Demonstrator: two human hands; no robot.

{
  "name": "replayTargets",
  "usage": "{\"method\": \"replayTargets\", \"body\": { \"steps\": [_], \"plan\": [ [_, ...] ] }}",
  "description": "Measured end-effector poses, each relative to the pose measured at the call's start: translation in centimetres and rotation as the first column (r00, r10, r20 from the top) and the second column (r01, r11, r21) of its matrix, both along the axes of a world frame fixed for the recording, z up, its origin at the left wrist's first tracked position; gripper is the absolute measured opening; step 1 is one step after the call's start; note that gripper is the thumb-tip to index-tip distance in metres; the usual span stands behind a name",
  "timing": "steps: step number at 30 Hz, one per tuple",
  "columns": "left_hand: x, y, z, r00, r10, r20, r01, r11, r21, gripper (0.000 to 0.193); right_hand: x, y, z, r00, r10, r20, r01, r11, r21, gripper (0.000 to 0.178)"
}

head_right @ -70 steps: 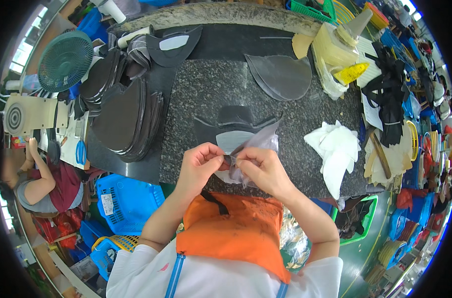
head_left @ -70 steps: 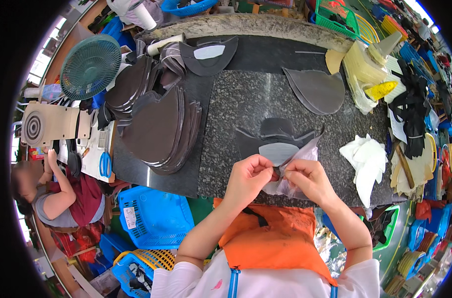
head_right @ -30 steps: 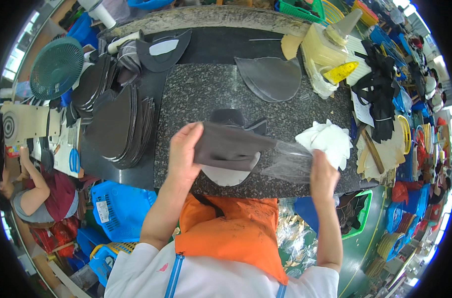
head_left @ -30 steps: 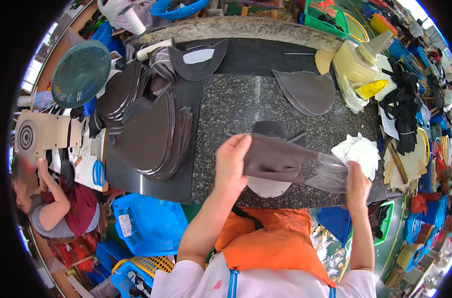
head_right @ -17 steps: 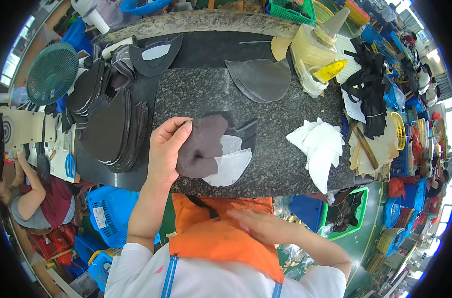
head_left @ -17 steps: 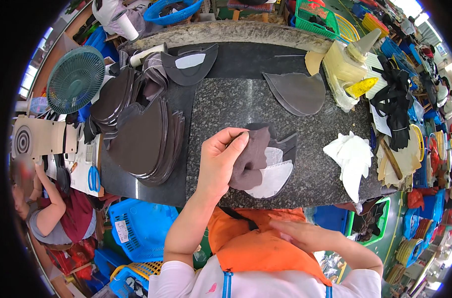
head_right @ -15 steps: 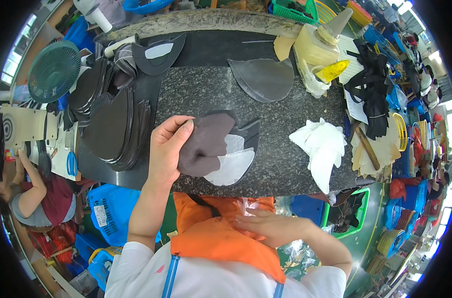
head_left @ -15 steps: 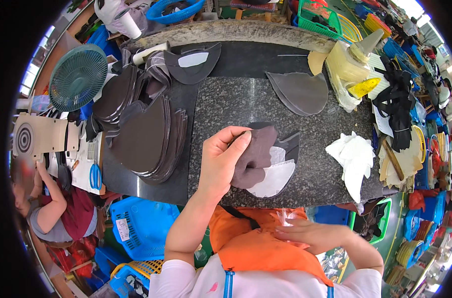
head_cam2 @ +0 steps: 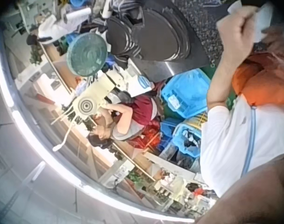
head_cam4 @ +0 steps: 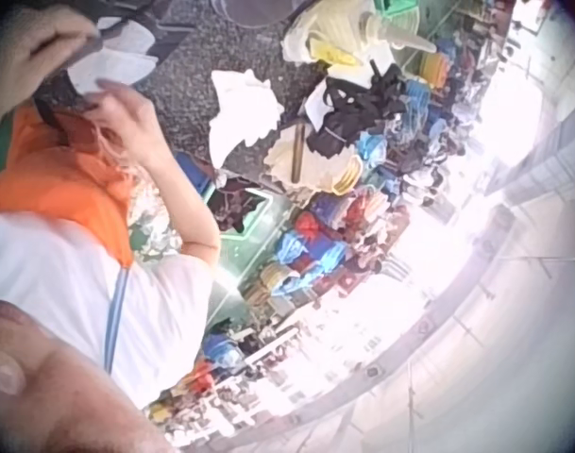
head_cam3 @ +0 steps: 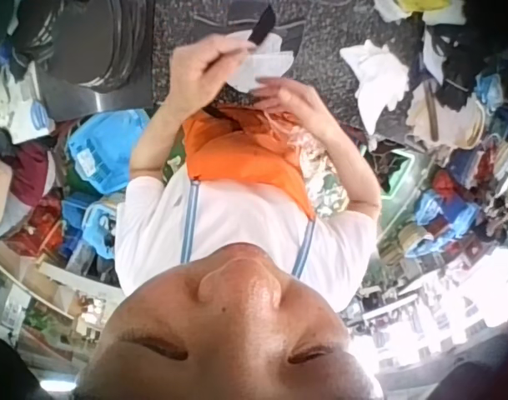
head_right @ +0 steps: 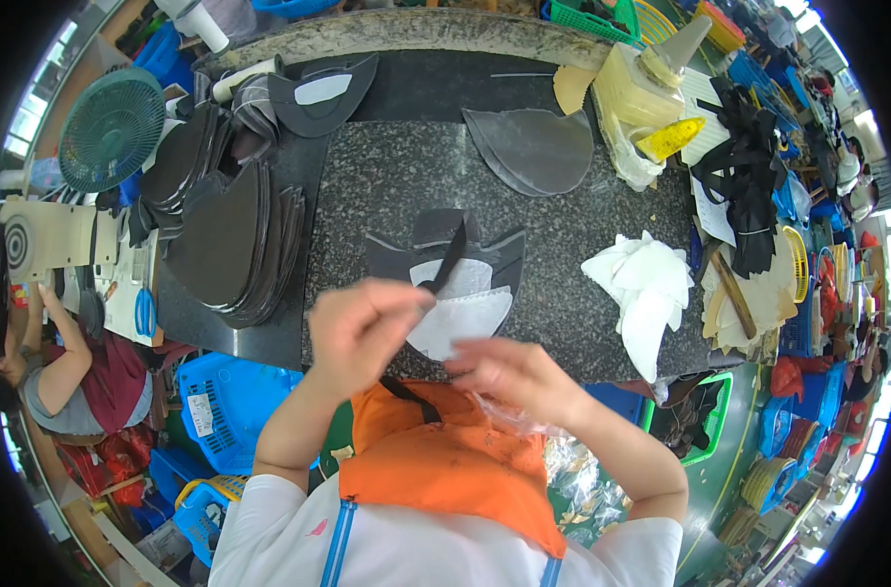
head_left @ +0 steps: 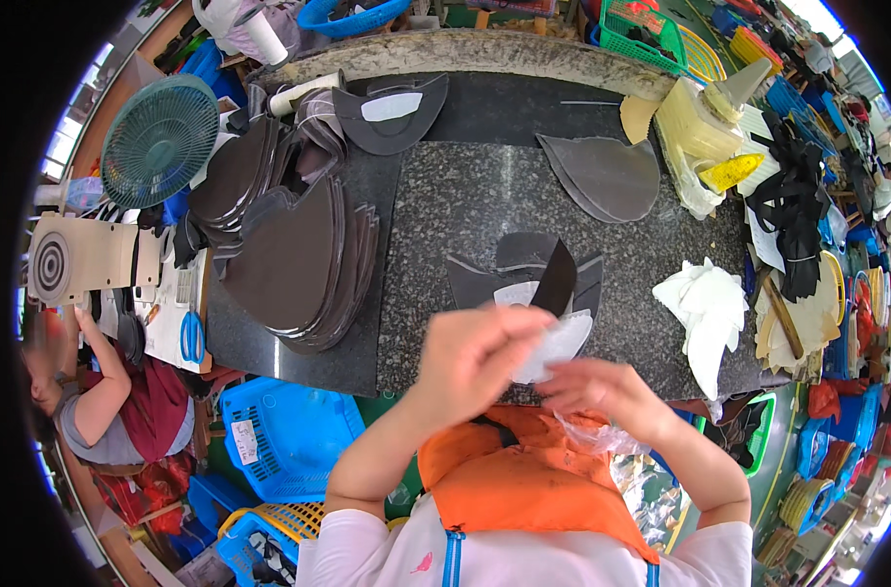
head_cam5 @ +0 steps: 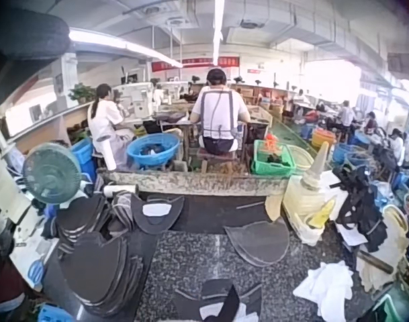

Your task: The person attaches white padding pieces and inner linings onto leather shoe components by hand. Then, the person applies adhesive to the leather shoe components using a yellow applicator tool.

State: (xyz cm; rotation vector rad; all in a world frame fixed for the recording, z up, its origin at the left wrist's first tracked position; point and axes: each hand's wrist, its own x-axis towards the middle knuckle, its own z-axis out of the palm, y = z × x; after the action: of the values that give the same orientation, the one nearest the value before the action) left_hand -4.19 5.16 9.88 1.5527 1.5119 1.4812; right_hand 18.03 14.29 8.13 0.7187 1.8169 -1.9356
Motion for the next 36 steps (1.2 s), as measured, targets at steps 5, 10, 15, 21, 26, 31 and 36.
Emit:
{"method": "replayTargets", "body": {
  "steps": [5, 10, 15, 21, 26, 31, 36],
  "plan": [
    [4.4, -1.3, -1.7, 0.8, -0.286, -0.528, 0.451, 0.866, 0.215, 0.026, -0.9, 0.3, -0.4, 0.54, -0.832, 0.131, 0.627, 0.293, -0.722, 0.057],
    [3.5, -2.7, -5.1, 0.942, 0.261, 0.211, -0.255, 0.965, -0.053, 0.049, -0.1, 0.7, -0.1, 0.523, -0.852, -0.007, 0.497, 0.312, -0.81, 0.058],
    [3.4, -0.8, -3.7, 0.107, 0.208, 0.972, 0.353, 0.906, -0.233, 0.042, -0.4, 0.6, -0.9, 0.519, -0.851, 0.079, 0.482, 0.215, -0.849, 0.047],
    [2.3, -4.2, -4.1, 0.612, 0.262, 0.746, -0.016, 0.947, -0.32, 0.022, 0.7, -0.2, -1.8, 0.391, -0.907, -0.154, 0.819, 0.42, -0.391, 0.035],
    [-0.7, -3.1, -6.5, 0.916, 0.394, 0.076, -0.351, 0.879, -0.322, 0.012, -1.2, 0.4, -3.0, 0.632, -0.708, -0.314, 0.774, 0.568, 0.279, 0.018],
    [-1.9, -0.4, -7.9, 0.787, 0.472, -0.398, -0.56, 0.817, -0.138, 0.016, -3.2, 2.5, -5.1, 0.695, -0.549, -0.465, 0.706, 0.397, 0.587, 0.019],
    [-2.2, 0.6, -8.8, 0.732, 0.471, -0.492, -0.578, 0.812, -0.083, 0.021, -4.2, 3.2, -5.2, 0.73, -0.556, -0.398, 0.652, 0.391, 0.65, 0.019]
  ]
}}
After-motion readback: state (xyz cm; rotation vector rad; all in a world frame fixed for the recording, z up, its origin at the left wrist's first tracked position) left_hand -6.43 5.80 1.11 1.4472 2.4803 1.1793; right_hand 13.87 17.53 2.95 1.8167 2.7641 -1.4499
